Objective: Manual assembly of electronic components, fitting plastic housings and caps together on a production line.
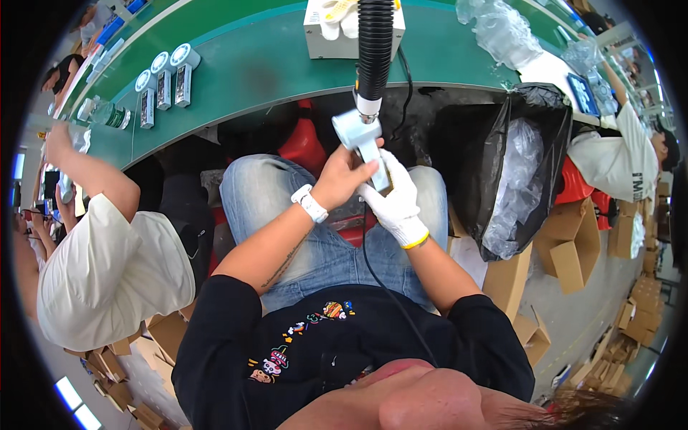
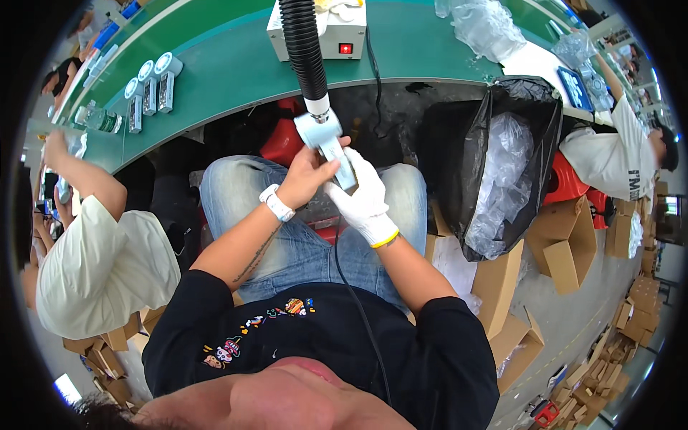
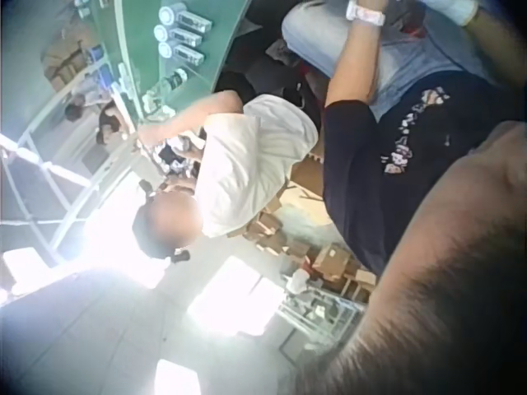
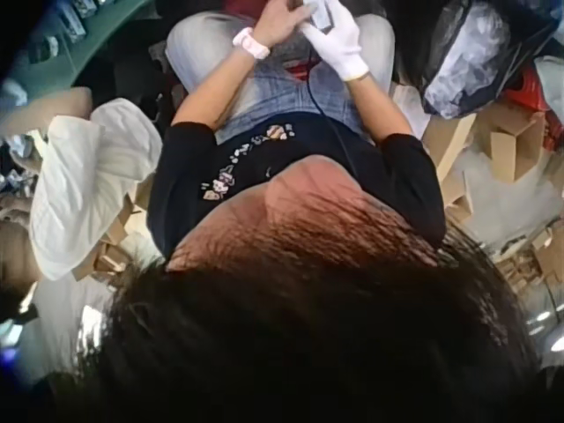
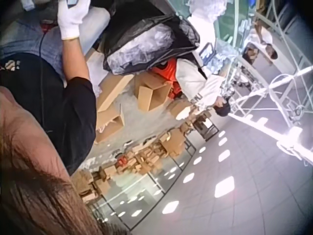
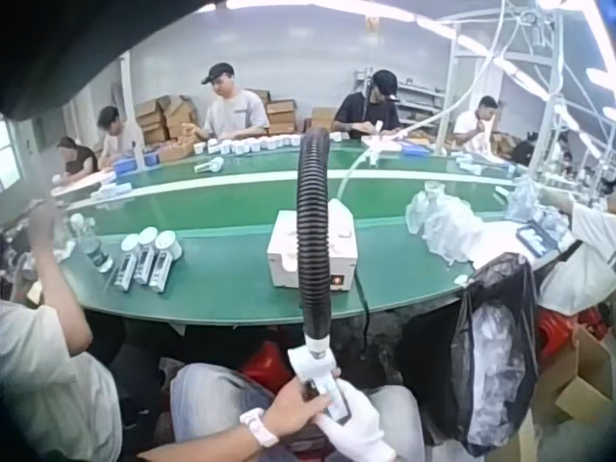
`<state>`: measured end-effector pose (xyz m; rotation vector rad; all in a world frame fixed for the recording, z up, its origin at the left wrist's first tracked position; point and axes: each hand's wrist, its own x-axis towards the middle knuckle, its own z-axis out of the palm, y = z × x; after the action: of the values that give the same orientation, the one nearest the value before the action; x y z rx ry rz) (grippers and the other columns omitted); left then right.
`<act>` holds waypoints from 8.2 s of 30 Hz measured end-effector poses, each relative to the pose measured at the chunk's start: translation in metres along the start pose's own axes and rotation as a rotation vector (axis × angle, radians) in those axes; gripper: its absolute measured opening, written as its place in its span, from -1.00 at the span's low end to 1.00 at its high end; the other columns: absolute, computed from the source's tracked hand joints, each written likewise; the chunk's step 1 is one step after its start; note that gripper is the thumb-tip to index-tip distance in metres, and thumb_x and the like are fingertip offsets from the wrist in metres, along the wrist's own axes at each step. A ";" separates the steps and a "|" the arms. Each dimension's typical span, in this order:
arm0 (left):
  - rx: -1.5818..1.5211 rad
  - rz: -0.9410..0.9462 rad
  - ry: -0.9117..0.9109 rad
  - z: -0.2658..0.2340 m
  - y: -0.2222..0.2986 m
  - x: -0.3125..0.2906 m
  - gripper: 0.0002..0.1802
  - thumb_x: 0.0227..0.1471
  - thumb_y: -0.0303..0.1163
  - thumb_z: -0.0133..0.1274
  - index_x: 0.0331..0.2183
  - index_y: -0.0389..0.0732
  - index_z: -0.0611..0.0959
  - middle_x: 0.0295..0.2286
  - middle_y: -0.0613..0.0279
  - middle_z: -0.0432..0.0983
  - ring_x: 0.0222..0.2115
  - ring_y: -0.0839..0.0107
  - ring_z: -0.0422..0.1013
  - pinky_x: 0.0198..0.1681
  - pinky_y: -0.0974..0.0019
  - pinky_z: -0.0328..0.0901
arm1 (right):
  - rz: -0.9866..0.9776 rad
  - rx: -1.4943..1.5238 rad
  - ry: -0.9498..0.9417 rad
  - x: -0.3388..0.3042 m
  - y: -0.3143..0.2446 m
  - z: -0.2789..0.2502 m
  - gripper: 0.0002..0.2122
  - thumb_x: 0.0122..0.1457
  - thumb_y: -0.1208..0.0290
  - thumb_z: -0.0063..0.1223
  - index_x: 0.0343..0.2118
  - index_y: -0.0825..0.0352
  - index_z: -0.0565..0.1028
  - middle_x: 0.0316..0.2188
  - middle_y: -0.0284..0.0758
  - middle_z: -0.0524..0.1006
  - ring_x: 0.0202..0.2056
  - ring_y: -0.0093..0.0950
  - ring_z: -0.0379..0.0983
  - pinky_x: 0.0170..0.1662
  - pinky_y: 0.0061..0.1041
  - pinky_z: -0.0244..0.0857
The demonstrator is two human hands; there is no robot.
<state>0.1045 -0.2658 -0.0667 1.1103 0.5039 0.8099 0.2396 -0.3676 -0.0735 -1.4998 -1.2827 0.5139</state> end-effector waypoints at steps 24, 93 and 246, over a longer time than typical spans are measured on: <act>-0.110 0.165 0.205 -0.052 0.037 -0.016 -0.28 0.20 -0.32 0.26 0.26 -0.07 0.25 0.05 0.01 0.50 0.05 0.14 0.52 -0.03 0.04 0.55 | 0.602 0.679 -0.470 0.018 -0.010 -0.023 -0.42 0.29 0.26 0.19 0.33 0.32 0.35 -0.04 -0.10 0.63 -0.13 -0.20 0.61 -0.12 -0.31 0.54; 0.728 0.233 -0.038 0.010 0.036 -0.008 -0.41 0.28 -0.28 0.11 0.26 -0.22 0.40 0.16 0.02 0.49 0.16 0.14 0.42 0.25 0.12 0.27 | -0.170 -0.121 -0.417 0.057 0.013 0.013 -0.56 0.07 0.28 0.33 0.01 0.31 0.56 -0.11 -0.14 0.64 -0.09 -0.33 0.63 0.00 -0.32 0.49; 1.184 0.872 0.791 -0.130 0.191 0.063 -0.62 0.07 -0.42 0.31 -0.07 -0.27 0.60 0.00 -0.05 0.52 0.05 0.12 0.44 0.15 0.08 0.32 | -0.498 -0.690 0.358 0.162 0.003 -0.157 -0.70 0.02 0.32 0.39 -0.16 0.24 0.64 -0.04 -0.12 0.58 0.04 -0.07 0.49 0.15 -0.16 0.39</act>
<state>-0.0104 -0.0999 0.0620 2.1571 1.2928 1.8530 0.4251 -0.2893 0.0279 -1.6248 -1.5432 -0.5559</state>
